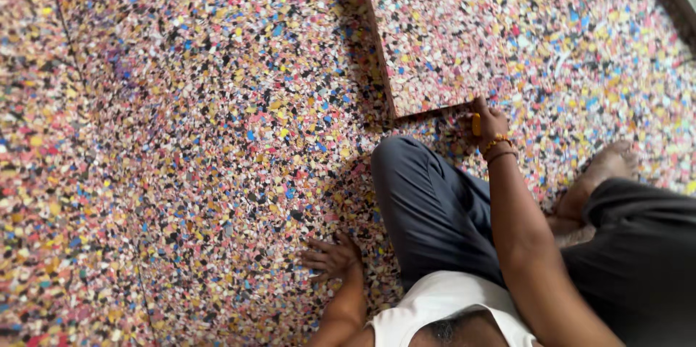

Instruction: The person sits on the floor with a large speckled foam board, positions it, measures and marks a line using a ruler and pen, aligns a straightedge, and saws along the marked line with a hand saw, then lifts and repositions the board to continue cutting.

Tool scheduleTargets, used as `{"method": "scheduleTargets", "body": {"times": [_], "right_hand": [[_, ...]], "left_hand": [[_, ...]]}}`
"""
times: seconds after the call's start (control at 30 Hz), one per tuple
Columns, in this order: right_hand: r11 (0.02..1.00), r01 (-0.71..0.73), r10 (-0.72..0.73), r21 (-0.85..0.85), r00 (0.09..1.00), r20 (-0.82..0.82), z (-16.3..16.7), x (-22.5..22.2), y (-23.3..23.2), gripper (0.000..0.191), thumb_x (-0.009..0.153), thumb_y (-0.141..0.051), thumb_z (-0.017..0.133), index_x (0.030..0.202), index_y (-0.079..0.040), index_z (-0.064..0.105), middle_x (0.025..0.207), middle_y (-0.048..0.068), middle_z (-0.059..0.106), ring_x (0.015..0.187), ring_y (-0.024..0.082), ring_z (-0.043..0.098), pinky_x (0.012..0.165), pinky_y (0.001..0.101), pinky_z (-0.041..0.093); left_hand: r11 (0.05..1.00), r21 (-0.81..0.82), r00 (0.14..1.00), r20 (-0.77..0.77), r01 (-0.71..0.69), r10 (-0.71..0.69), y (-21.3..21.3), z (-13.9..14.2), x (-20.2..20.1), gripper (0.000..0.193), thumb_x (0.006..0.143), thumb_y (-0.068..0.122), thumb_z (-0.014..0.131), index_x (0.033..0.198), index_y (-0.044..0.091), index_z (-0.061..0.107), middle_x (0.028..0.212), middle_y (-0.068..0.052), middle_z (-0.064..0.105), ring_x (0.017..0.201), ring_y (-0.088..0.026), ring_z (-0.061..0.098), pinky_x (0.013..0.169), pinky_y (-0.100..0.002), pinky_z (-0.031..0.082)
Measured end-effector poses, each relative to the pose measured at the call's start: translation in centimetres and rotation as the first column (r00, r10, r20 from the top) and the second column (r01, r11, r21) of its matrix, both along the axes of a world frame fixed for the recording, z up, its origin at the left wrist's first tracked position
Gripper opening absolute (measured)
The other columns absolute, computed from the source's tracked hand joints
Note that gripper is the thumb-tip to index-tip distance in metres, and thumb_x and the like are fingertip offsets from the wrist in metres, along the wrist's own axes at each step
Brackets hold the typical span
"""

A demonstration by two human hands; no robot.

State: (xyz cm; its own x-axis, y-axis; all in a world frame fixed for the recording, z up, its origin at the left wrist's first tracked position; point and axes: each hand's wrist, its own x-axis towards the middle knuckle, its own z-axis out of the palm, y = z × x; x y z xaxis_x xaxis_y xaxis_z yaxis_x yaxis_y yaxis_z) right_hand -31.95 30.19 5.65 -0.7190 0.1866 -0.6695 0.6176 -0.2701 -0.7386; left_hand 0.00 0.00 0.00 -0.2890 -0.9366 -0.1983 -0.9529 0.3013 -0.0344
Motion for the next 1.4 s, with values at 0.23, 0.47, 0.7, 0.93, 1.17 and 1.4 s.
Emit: {"method": "scheduleTargets", "body": {"times": [0.23, 0.47, 0.7, 0.93, 1.17, 1.4], "right_hand": [[0.967, 0.247, -0.249, -0.054, 0.967, -0.042, 3.8, 0.8, -1.6, 0.048, 0.102, -0.051, 0.061, 0.094, -0.004, 0.066, 0.078, 0.013, 0.074, 0.060, 0.025, 0.073, 0.051, 0.0377, 0.060], [0.955, 0.147, -0.116, 0.256, 0.984, -0.134, 2.3, 1.1, 2.0, 0.036, 0.102, -0.038, 0.069, 0.086, -0.005, 0.067, 0.079, 0.013, 0.075, 0.060, 0.023, 0.069, 0.053, 0.0389, 0.055], [0.975, 0.221, -0.218, -0.014, 0.949, -0.227, 1.4, -0.1, 5.1, 0.029, 0.102, -0.029, 0.070, 0.088, -0.004, 0.067, 0.072, 0.007, 0.066, 0.055, 0.019, 0.061, 0.049, 0.0357, 0.049], [0.949, -0.104, 0.152, -0.299, 0.978, 0.142, 0.0, 0.5, 15.6, 0.020, 0.092, -0.025, 0.060, 0.102, -0.010, 0.067, 0.082, 0.003, 0.071, 0.068, 0.019, 0.070, 0.056, 0.0384, 0.061], [0.882, 0.058, 0.008, -0.467, 0.990, 0.137, -0.2, -2.1, 20.4, 0.012, 0.096, -0.021, 0.063, 0.097, -0.008, 0.062, 0.079, 0.007, 0.068, 0.064, 0.021, 0.066, 0.054, 0.0361, 0.052], [0.804, 0.087, -0.110, -0.588, 0.994, -0.002, 1.2, -3.5, 21.2, 0.022, 0.100, -0.021, 0.064, 0.113, -0.004, 0.059, 0.089, 0.011, 0.068, 0.067, 0.022, 0.069, 0.057, 0.0374, 0.057]], "left_hand": [[0.999, 0.016, 0.999, 0.032, -0.031, 0.030, 0.9, 2.7, -1.3, 0.097, 0.089, 0.071, 0.045, 0.164, 0.017, 0.014, 0.171, -0.020, -0.003, 0.157, -0.040, -0.007, 0.112, -0.077, 0.005], [0.998, -0.064, 1.000, 0.028, 0.000, 0.001, 5.1, 0.8, -0.9, 0.095, 0.090, 0.071, 0.043, 0.164, 0.018, 0.013, 0.171, -0.022, -0.003, 0.156, -0.042, -0.003, 0.110, -0.078, 0.006], [0.985, -0.169, 0.999, 0.024, 0.031, -0.028, 7.7, 1.2, -0.6, 0.094, 0.091, 0.073, 0.045, 0.164, 0.019, 0.021, 0.171, -0.022, 0.010, 0.158, -0.043, 0.007, 0.114, -0.078, 0.009], [0.983, -0.184, 0.994, 0.106, 0.024, -0.004, 13.0, 3.8, -1.6, 0.087, 0.092, 0.068, 0.047, 0.159, 0.015, 0.031, 0.164, -0.023, 0.023, 0.149, -0.045, 0.022, 0.109, -0.074, 0.018], [0.940, 0.341, 0.850, 0.489, 0.018, -0.194, 12.2, 10.1, -10.6, 0.078, 0.095, 0.060, 0.051, 0.151, 0.008, 0.042, 0.149, -0.026, 0.043, 0.136, -0.047, 0.041, 0.106, -0.063, 0.033], [0.752, 0.188, 0.752, -0.386, 0.631, -0.535, 15.6, 13.3, -30.7, 0.064, 0.095, 0.050, 0.054, 0.141, 0.005, 0.054, 0.140, -0.023, 0.060, 0.126, -0.042, 0.059, 0.101, -0.049, 0.048]]}}
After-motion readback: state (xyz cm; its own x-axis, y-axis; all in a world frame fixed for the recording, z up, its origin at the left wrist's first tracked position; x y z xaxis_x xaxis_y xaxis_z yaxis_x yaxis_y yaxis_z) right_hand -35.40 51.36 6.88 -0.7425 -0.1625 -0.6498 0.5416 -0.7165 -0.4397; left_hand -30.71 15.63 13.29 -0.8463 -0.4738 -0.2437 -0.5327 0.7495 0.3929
